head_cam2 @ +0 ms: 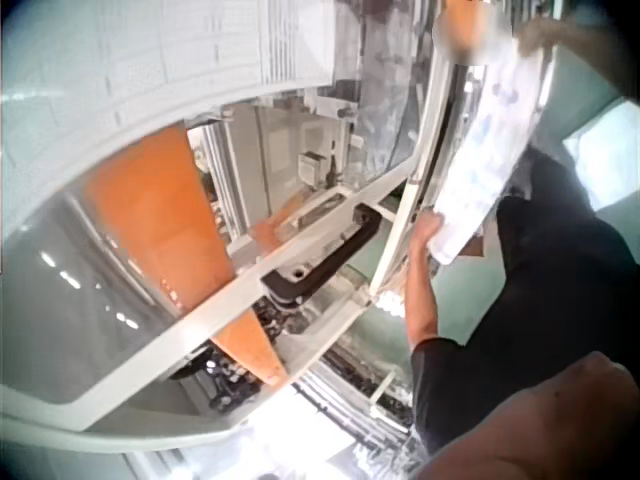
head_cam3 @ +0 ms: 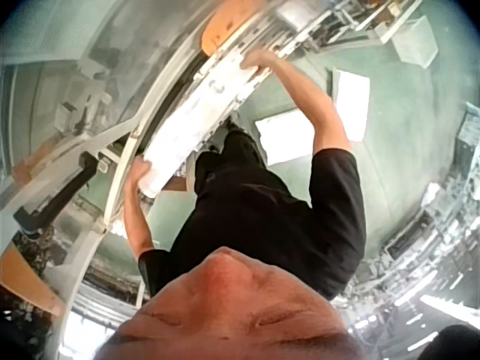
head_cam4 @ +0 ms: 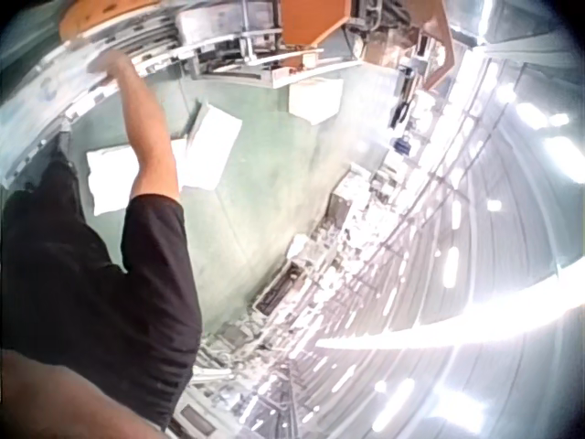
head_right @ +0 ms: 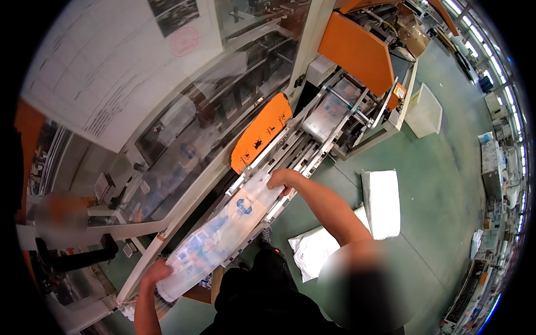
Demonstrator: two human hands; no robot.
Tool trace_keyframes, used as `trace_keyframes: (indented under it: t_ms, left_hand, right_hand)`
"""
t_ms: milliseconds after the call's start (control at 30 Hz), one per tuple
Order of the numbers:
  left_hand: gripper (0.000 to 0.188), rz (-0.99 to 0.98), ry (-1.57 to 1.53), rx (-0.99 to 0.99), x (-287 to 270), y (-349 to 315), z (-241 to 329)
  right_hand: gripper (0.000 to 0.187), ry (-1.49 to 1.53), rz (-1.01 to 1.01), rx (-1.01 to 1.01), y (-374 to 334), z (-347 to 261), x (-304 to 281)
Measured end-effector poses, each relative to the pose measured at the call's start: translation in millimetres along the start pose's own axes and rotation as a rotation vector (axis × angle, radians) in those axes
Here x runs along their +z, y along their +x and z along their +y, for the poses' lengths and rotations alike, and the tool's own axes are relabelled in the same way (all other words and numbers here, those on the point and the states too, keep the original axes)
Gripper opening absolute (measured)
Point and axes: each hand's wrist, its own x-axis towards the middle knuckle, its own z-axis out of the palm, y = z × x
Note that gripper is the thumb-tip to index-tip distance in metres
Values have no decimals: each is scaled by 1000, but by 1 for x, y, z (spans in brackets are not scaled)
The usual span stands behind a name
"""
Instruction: The person repeatedly retrieves plastic packaging sleeves from a hanging rack, opens them by hand, and slides stacks of product into the sleeves on an industrial conveyor line.
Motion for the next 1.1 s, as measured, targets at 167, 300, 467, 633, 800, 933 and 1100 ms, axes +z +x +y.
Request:
trace_keyframes:
  t_ms: [167, 300, 467, 633, 800, 933, 1100]
  left_hand:
    - [48, -27, 46, -37, -6, 2, 10]
    - [48, -26, 138, -81, -6, 3, 2]
    - [46, -49, 111, -74, -24, -6, 34]
    - [40, -8, 217, -6, -18, 14, -18]
    - [40, -51, 325, 73, -28, 14, 9]
    - [40, 33, 329, 92, -20, 19, 4]
    - [44, 12, 309, 37, -17, 22, 6]
  right_hand:
    - [35, -45, -4, -81, 19, 9, 1]
    - [34, -64, -10, -13, 26, 4, 4]
    - [34, 15, -52, 21, 39, 16, -1]
    - [34, 46, -75, 33, 47, 10, 5]
    - [34, -24, 33, 20, 62, 25, 1]
    - [35, 136, 49, 40, 76, 32, 4]
    - [62, -19, -70, 185, 86, 27, -1]
